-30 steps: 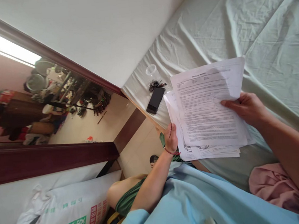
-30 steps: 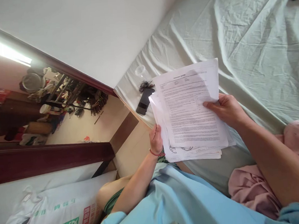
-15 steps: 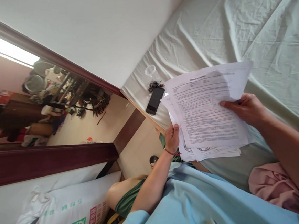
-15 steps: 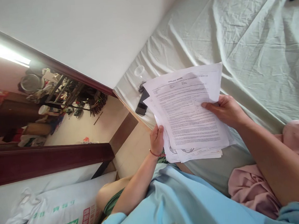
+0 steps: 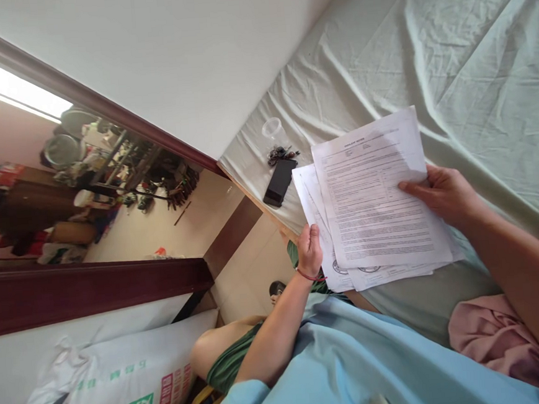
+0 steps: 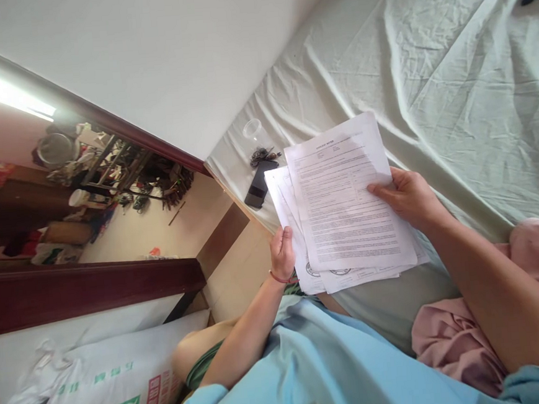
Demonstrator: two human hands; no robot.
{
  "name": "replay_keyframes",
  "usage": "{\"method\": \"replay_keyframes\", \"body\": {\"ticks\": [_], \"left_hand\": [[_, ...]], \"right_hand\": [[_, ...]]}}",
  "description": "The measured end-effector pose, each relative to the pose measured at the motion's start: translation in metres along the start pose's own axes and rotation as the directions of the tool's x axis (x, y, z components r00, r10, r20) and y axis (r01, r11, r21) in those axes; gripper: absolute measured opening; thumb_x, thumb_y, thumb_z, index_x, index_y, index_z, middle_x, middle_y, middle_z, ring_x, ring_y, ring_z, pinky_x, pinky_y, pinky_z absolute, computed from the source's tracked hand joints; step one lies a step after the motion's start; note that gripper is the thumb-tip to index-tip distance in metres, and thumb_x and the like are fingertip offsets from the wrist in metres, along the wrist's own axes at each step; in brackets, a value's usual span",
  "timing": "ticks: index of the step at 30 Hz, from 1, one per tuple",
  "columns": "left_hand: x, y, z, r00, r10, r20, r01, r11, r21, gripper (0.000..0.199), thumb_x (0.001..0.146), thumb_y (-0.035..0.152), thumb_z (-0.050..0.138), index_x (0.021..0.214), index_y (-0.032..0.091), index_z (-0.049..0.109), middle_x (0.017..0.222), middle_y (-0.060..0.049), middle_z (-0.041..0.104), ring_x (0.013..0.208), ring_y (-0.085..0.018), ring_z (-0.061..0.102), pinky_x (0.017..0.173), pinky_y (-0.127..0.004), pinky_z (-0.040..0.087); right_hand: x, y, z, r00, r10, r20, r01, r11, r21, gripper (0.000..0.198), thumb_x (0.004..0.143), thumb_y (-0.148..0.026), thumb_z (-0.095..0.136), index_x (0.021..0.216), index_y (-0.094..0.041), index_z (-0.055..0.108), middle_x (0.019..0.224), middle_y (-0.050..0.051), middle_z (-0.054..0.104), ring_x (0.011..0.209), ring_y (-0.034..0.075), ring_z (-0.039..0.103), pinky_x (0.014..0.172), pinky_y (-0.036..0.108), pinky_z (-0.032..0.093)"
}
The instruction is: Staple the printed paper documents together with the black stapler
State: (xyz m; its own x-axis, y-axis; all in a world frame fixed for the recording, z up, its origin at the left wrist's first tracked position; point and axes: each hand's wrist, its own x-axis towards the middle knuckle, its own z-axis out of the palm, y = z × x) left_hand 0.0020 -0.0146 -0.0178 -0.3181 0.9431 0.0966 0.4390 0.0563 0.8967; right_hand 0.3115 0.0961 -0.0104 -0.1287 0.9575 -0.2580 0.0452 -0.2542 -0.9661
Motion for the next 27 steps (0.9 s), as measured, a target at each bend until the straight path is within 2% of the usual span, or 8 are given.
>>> {"method": "replay_keyframes", "body": {"ticks": [4, 8, 10, 12, 14, 18, 27], "left_hand": [[0.0002, 0.0012, -0.0004, 1.000, 0.001, 0.027, 0.000, 1.000, -0.024, 0.060, 0.100, 0.075, 0.051, 0.083, 0.020, 0.065, 0.072, -0.002, 0.062, 0.069, -0.018, 0.054, 0.069, -0.032, 0.046], [0.0001, 0.0009, -0.0005, 0.999, -0.003, 0.054, 0.007, 0.996, -0.090, 0.055, 0.100, 0.072, 0.056, 0.098, 0.019, 0.071, 0.093, -0.008, 0.075, 0.091, -0.024, 0.068, 0.087, -0.036, 0.053], [-0.0003, 0.0002, -0.0004, 0.998, -0.005, 0.061, 0.013, 0.993, -0.116, 0.054, 0.100, 0.070, 0.057, 0.105, 0.019, 0.073, 0.101, -0.010, 0.077, 0.100, -0.026, 0.070, 0.093, -0.038, 0.054], [-0.0007, -0.0006, -0.0003, 0.998, -0.004, 0.066, 0.012, 0.994, -0.112, 0.053, 0.100, 0.069, 0.057, 0.104, 0.018, 0.072, 0.099, -0.010, 0.077, 0.097, -0.026, 0.070, 0.091, -0.038, 0.054], [-0.0011, -0.0010, -0.0004, 0.998, -0.003, 0.055, 0.008, 0.996, -0.085, 0.055, 0.101, 0.071, 0.054, 0.098, 0.018, 0.071, 0.089, -0.008, 0.074, 0.086, -0.023, 0.066, 0.082, -0.036, 0.053], [-0.0016, -0.0006, -0.0007, 1.000, -0.012, 0.025, 0.013, 0.999, -0.038, 0.061, 0.100, 0.077, 0.050, 0.084, 0.020, 0.064, 0.073, -0.002, 0.061, 0.069, -0.018, 0.053, 0.068, -0.032, 0.044], [-0.0011, -0.0010, -0.0007, 1.000, -0.001, 0.029, 0.003, 0.999, -0.053, 0.058, 0.101, 0.074, 0.050, 0.082, 0.020, 0.060, 0.071, 0.000, 0.057, 0.068, -0.017, 0.051, 0.067, -0.032, 0.041]], "right_hand": [[0.0004, -0.0007, -0.0007, 1.000, 0.008, 0.004, -0.008, 0.999, -0.033, 0.041, 0.084, -0.050, 0.086, 0.117, -0.026, 0.081, 0.097, 0.000, 0.084, 0.081, 0.021, 0.078, 0.069, 0.028, 0.063], [-0.0005, -0.0029, 0.0005, 1.000, -0.008, 0.013, 0.008, 1.000, -0.030, 0.037, 0.085, -0.046, 0.085, 0.115, -0.025, 0.081, 0.096, 0.000, 0.084, 0.079, 0.021, 0.078, 0.069, 0.028, 0.063], [-0.0006, -0.0032, 0.0005, 1.000, -0.015, 0.009, 0.016, 0.999, -0.034, 0.033, 0.085, -0.044, 0.085, 0.111, -0.025, 0.081, 0.095, 0.000, 0.084, 0.079, 0.022, 0.078, 0.068, 0.030, 0.064], [-0.0001, -0.0021, -0.0002, 1.000, -0.014, 0.010, 0.014, 1.000, -0.027, 0.032, 0.084, -0.045, 0.085, 0.109, -0.025, 0.082, 0.095, 0.001, 0.084, 0.080, 0.023, 0.079, 0.069, 0.031, 0.064], [0.0008, 0.0002, -0.0013, 1.000, -0.006, 0.015, 0.006, 1.000, -0.019, 0.034, 0.083, -0.047, 0.086, 0.110, -0.026, 0.082, 0.097, 0.001, 0.085, 0.082, 0.023, 0.079, 0.071, 0.031, 0.065], [0.0021, 0.0038, -0.0024, 1.000, -0.018, 0.014, 0.018, 0.999, -0.040, 0.037, 0.083, -0.050, 0.086, 0.112, -0.026, 0.082, 0.098, 0.001, 0.085, 0.083, 0.024, 0.079, 0.071, 0.032, 0.065], [0.0002, -0.0025, -0.0019, 1.000, 0.007, 0.031, -0.006, 1.000, -0.023, 0.040, 0.079, -0.052, 0.089, 0.111, -0.027, 0.083, 0.099, 0.002, 0.085, 0.084, 0.024, 0.079, 0.074, 0.034, 0.065]]}}
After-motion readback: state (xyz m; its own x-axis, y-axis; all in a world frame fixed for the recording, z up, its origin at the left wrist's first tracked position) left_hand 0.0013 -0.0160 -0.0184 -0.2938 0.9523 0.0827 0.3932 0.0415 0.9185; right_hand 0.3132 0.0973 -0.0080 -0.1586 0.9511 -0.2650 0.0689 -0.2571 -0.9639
